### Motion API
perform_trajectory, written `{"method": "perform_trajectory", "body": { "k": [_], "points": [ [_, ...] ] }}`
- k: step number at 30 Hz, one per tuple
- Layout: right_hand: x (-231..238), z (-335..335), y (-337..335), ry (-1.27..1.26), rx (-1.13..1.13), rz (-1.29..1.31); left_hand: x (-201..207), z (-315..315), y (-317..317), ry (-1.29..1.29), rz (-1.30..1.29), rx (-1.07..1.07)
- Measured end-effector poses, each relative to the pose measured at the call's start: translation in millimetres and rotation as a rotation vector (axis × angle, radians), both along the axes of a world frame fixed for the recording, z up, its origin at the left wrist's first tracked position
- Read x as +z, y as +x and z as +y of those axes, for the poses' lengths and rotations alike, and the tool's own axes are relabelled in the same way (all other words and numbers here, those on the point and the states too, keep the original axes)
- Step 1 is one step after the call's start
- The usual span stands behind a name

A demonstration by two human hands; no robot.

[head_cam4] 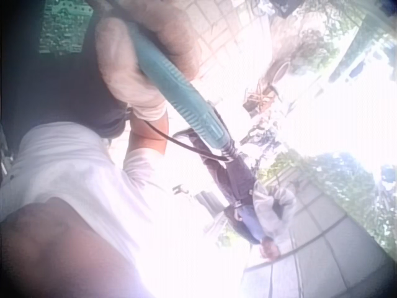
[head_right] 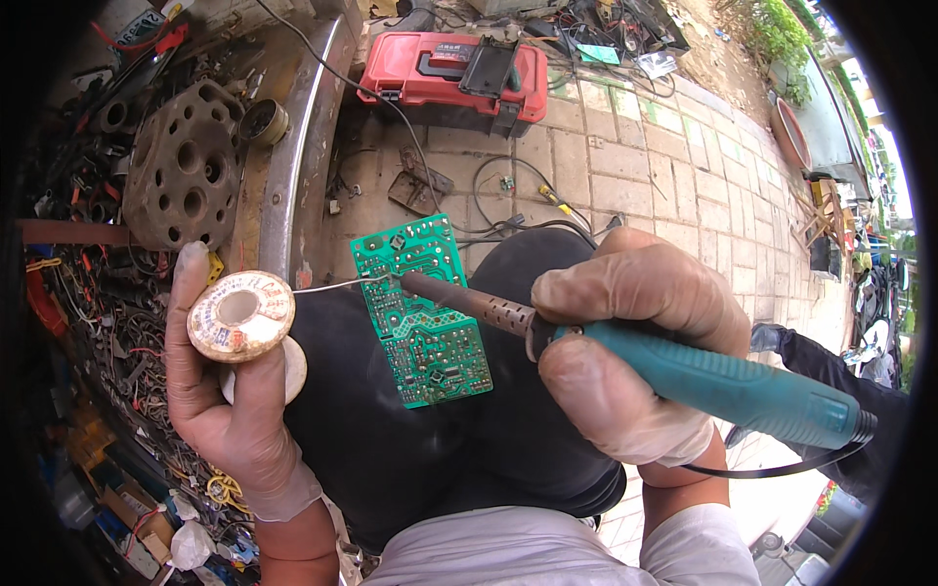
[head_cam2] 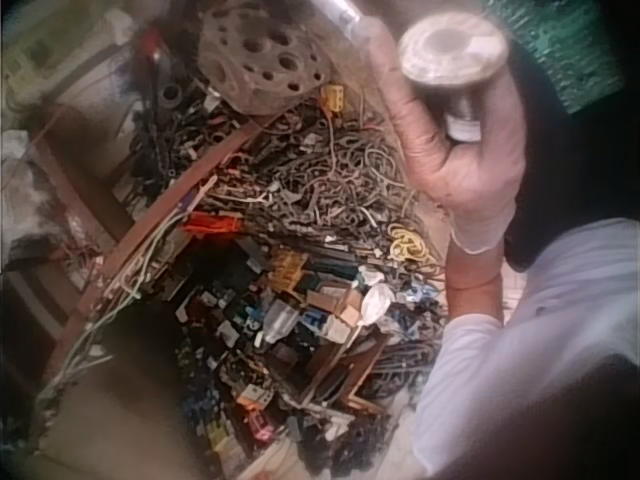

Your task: The person cleans the tip of a soldering iron with a screwdriver, then picks up a green circuit board and solders several points on it using solder wire. The person holds the board steady with one hand while applying the soldering iron and wire with the other.

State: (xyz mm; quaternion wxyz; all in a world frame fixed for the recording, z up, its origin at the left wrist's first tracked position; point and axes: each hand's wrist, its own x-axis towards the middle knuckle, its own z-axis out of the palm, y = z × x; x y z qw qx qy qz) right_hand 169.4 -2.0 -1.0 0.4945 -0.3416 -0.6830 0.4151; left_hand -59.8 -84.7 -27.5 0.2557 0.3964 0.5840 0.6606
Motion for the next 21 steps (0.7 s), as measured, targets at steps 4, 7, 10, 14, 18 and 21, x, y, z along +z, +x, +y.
{"method": "perform_trajectory", "body": {
  "k": [4,7,10,14,18,21],
  "points": [
    [1.0,-0.6,-0.4,-0.042,-0.004,0.024,0.4,-0.1,-1.0,-0.005,0.015,0.002],
    [1.6,-0.5,-1.0,-0.052,-0.013,0.023,1.1,-0.5,-1.3,0.000,0.029,-0.005],
    [1.5,-1.8,-2.8,-0.064,-0.037,0.035,0.8,0.3,-1.3,0.006,0.045,0.000],
    [1.2,-2.4,-3.7,-0.060,-0.040,0.044,1.4,0.5,0.6,0.002,-0.013,-0.002],
    [0.9,-2.0,-3.5,-0.058,-0.040,0.026,3.6,0.5,1.5,-0.019,-0.019,0.010],
    [1.0,-1.9,-3.5,-0.052,-0.049,0.018,4.6,0.6,1.5,-0.021,-0.032,0.009]
  ]
}}
